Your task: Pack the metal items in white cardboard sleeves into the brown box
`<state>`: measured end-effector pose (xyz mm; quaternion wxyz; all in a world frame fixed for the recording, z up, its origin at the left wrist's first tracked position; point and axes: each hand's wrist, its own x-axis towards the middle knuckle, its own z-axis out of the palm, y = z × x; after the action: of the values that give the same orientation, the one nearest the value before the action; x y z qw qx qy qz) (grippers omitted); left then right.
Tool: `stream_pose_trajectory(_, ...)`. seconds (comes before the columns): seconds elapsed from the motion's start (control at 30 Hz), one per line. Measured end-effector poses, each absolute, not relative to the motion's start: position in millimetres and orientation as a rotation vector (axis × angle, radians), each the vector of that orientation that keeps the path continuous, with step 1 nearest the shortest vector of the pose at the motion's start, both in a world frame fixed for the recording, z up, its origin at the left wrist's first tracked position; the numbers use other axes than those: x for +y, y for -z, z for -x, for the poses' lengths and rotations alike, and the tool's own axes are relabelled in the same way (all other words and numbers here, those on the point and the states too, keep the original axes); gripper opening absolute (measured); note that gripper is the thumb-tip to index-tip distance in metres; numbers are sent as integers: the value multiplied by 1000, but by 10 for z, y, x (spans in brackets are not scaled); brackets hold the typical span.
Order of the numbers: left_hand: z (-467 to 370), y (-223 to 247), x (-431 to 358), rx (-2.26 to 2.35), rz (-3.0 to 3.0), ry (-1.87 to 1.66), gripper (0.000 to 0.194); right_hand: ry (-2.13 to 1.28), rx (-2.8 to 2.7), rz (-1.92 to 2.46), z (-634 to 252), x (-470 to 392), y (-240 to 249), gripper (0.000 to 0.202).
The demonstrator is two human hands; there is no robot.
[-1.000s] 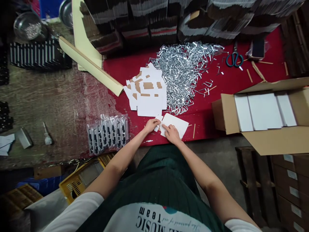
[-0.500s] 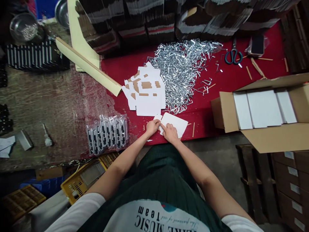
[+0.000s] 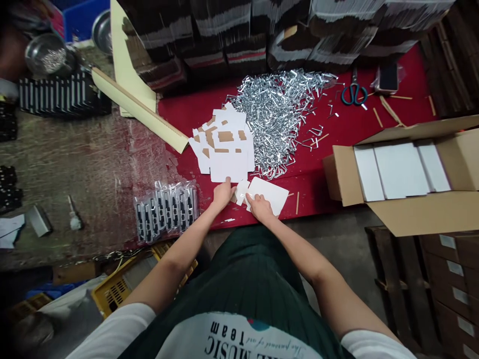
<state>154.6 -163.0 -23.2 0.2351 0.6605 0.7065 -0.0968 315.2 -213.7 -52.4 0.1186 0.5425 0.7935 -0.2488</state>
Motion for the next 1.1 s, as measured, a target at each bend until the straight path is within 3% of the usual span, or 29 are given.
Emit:
stream_pose_trajectory(0.2, -1684, 389, -1726, 2032, -1697, 199, 50, 666, 2319, -1608, -3190, -2184, 520, 60)
stream_pose_trajectory(0.37, -1750, 450, -1772, 2034, -1673, 193, 39, 678, 2422, -1519, -3430, -2367, 529, 52)
stream_pose_trajectory(0.53, -1779, 416, -1885, 2139, -1668, 180, 55, 715, 2245, -1704, -3408, -2153, 501, 61)
stream_pose_trajectory(0.67, -1873, 396, -1940, 2166, -1606, 170, 33, 686, 2474, -1445, -3567, -2152, 474, 58)
stream_pose_trajectory(0.77, -1988, 366, -1992, 2265, -1567, 129, 24, 517, 2650, -1314, -3727, -2363, 483, 69)
stream_pose_trajectory(0.9, -1962, 305, -2075, 2261, -1386, 64, 35, 497, 2687, -1284, -3849, -2559, 502, 56)
stream_pose_trajectory(1.0, -1707, 187, -2103, 1982, -1377, 4, 36, 686, 2766, -1159, -3971, -2507, 399, 42)
stream_pose_trajectory(1.1, -1431, -70, -2104, 1639, -1516, -118, 56, 918, 2853, -1124, -4135, -2349, 51, 41)
